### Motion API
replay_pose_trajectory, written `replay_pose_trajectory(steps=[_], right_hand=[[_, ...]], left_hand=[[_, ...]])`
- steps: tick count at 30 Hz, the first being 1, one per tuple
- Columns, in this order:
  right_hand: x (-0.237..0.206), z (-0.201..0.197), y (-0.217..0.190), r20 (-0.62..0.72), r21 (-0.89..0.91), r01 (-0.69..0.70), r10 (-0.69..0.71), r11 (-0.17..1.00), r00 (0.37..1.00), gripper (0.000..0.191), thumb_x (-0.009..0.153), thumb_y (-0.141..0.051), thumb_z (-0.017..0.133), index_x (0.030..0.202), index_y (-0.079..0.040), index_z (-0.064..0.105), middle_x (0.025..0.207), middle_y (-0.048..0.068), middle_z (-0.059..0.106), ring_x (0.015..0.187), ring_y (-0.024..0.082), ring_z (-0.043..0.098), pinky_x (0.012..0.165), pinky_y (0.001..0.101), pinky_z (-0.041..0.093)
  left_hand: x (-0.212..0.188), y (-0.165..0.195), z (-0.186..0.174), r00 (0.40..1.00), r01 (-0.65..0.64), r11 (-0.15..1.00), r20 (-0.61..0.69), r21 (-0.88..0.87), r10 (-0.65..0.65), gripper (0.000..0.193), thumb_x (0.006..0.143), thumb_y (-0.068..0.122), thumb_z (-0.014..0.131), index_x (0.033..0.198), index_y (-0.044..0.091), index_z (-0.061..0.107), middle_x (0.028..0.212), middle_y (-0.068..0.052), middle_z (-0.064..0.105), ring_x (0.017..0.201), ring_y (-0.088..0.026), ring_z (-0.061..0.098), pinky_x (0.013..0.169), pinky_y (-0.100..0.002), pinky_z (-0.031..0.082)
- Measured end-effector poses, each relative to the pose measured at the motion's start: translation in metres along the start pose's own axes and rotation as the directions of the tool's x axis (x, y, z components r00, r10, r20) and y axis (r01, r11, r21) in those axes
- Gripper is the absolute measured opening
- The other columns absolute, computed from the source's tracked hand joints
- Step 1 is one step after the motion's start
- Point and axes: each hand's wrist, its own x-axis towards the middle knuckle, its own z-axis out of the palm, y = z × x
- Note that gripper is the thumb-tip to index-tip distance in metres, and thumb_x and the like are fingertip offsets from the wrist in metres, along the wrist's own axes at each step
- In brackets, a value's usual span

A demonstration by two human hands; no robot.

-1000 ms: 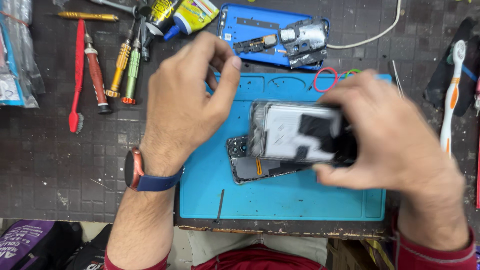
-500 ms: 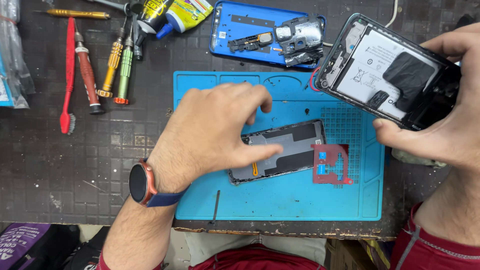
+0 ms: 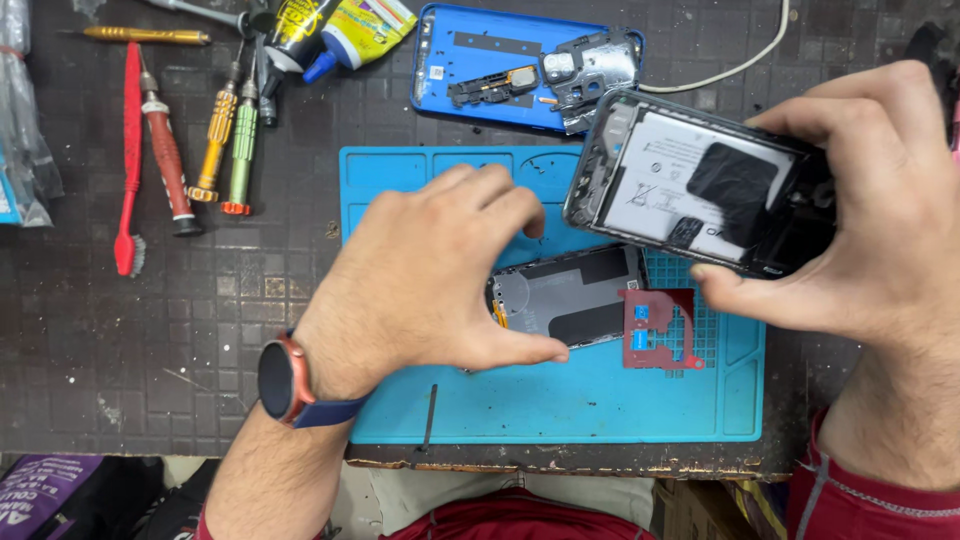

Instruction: The person holds a replacement phone back cover, then uses a screwdriver to unscrew and rework the phone frame on a blue mat. They peel the old back panel off the frame, press the new back cover into place, and apply black glue from a tube along the edge of the cover.

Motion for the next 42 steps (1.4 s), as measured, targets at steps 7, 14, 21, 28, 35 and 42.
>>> replay_pose_trajectory(steps=[7,14,21,28,35,42], right_hand=[[0.003,-0.002,-0.004,-0.021,-0.037,0.02,-0.021,0.999,1.0,0.081,0.047,-0.025,0.098,0.112,0.008,0.061,0.107,0.022,0.055,0.098,0.034,0.057,0.074,0.0415,0.052],[0.003,0.0,-0.005,-0.021,-0.019,0.013,-0.013,1.0,1.0,0.08,0.052,-0.026,0.098,0.115,0.006,0.061,0.11,0.022,0.056,0.101,0.034,0.057,0.076,0.0416,0.052],[0.012,-0.005,-0.012,0.004,-0.164,0.103,-0.104,0.981,0.995,0.085,0.044,-0.035,0.1,0.111,0.005,0.066,0.102,0.019,0.059,0.094,0.031,0.057,0.076,0.0452,0.051],[0.008,0.0,-0.014,-0.006,0.099,0.024,-0.024,0.995,1.0,0.083,0.059,-0.027,0.098,0.128,0.004,0.064,0.114,0.02,0.058,0.102,0.028,0.06,0.082,0.0379,0.053],[0.007,0.005,-0.019,0.075,0.176,0.019,-0.033,0.984,0.997,0.087,0.055,-0.029,0.097,0.128,0.004,0.064,0.116,0.021,0.06,0.105,0.029,0.065,0.084,0.0382,0.056],[0.003,0.019,-0.026,0.193,0.187,-0.001,-0.036,0.982,0.981,0.088,0.056,-0.033,0.094,0.133,-0.002,0.063,0.121,0.018,0.059,0.109,0.032,0.065,0.085,0.0389,0.056]], left_hand=[[0.003,0.016,0.007,0.993,-0.023,0.999,0.114,0.038,0.019,0.079,0.049,0.052,0.092,0.103,0.004,0.062,0.099,-0.01,0.059,0.096,-0.03,0.062,0.068,-0.042,0.056],[0.001,0.013,0.014,0.987,-0.016,1.0,0.16,-0.003,0.016,0.073,0.049,0.043,0.093,0.099,0.003,0.059,0.099,-0.01,0.058,0.098,-0.03,0.061,0.072,-0.041,0.056],[0.001,0.008,0.003,0.954,0.071,0.978,0.298,-0.194,-0.01,0.043,0.07,0.034,0.083,0.095,0.008,0.06,0.085,-0.007,0.067,0.084,-0.03,0.067,0.066,-0.044,0.053],[-0.009,-0.01,-0.014,0.979,0.094,0.923,0.204,-0.374,-0.017,0.021,0.072,0.019,0.072,0.091,0.011,0.066,0.076,-0.002,0.073,0.064,-0.024,0.069,0.055,-0.038,0.051],[-0.022,-0.051,-0.042,0.909,0.327,0.867,0.376,-0.376,-0.18,0.025,0.064,0.009,0.067,0.088,0.005,0.072,0.064,-0.003,0.066,0.054,-0.014,0.057,0.049,-0.031,0.047],[-0.058,-0.08,-0.056,0.752,0.57,0.714,0.609,-0.407,-0.253,0.028,0.072,0.009,0.072,0.099,0.007,0.077,0.084,0.0,0.071,0.071,-0.01,0.069,0.061,-0.027,0.056]])
